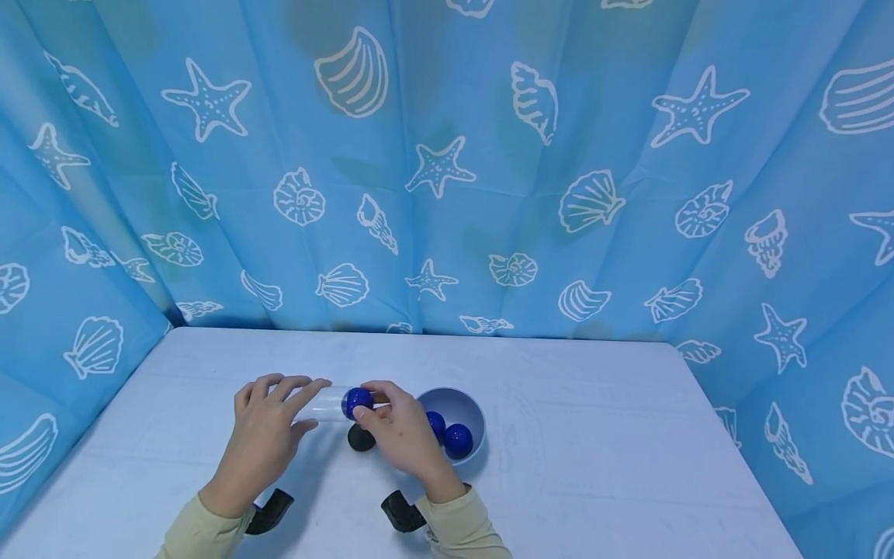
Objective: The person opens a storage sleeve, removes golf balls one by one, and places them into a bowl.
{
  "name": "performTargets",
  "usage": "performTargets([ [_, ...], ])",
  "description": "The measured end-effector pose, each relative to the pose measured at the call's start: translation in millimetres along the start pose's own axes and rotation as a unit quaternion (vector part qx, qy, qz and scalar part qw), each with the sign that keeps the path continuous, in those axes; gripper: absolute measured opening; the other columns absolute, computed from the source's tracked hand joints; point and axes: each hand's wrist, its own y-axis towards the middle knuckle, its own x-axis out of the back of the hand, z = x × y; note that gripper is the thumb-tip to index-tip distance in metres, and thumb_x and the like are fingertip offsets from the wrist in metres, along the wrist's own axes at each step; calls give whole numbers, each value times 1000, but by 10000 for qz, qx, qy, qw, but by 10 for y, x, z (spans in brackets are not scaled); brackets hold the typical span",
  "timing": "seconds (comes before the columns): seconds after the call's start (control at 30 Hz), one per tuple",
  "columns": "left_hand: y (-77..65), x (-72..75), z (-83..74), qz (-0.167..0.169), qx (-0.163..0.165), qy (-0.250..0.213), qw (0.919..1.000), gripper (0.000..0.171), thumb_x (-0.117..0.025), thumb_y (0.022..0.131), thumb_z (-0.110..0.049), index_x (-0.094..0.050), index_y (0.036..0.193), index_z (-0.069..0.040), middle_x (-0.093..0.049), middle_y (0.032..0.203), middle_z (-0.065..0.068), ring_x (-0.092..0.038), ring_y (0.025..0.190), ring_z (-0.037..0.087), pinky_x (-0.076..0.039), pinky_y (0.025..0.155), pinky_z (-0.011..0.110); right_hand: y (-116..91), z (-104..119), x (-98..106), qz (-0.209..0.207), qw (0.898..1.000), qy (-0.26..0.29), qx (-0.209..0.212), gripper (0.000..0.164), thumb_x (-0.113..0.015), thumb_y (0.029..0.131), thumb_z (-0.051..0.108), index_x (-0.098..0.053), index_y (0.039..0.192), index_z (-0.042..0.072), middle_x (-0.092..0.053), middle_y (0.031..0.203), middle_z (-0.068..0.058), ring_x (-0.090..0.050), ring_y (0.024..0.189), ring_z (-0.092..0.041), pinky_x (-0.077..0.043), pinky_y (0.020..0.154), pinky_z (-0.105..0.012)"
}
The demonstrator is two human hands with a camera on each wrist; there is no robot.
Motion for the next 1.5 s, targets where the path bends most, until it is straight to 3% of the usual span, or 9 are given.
performTargets([
  [0.77, 11, -14, 20, -30, 162, -277, 9995, 62, -92, 70, -7, -68, 126, -15, -67, 121, 14, -53, 115, 43, -34, 100, 63, -40, 78, 141, -198, 9997, -95, 69, 45, -60, 103, 33, -53, 142, 14, -61, 133, -7, -66, 105, -16, -51, 95, -46],
  [1.13, 2, -37, 27, -104, 169, -328, 9993, 64, -93, 68, -6, -67, 126, -14, -68, 120, 15, -55, 112, 42, -36, 98, 62, -85, 67, 237, -408, 9980, -480, 108, 45, -61, 102, 35, -53, 141, 14, -60, 131, -7, -64, 104, -17, -53, 88, -40],
  [1.33, 2, -28, 24, -120, 157, -417, 9989, 64, -93, 68, -6, -67, 126, -13, -68, 119, 15, -56, 110, 41, -37, 95, 62, -122, 22, 308, -591, 9956, -638, 339, 44, -62, 101, 31, -55, 139, 9, -65, 120, -8, -63, 100, -19, -54, 84, -35],
  [1.5, 6, -25, 20, -128, 125, -478, 9987, 64, -93, 68, -6, -67, 126, -12, -69, 119, 14, -57, 110, 40, -38, 94, 61, -163, -5, 372, -824, 9929, -820, 249, 42, -64, 101, 29, -56, 138, 11, -67, 116, -6, -62, 100, -20, -54, 86, -38],
])
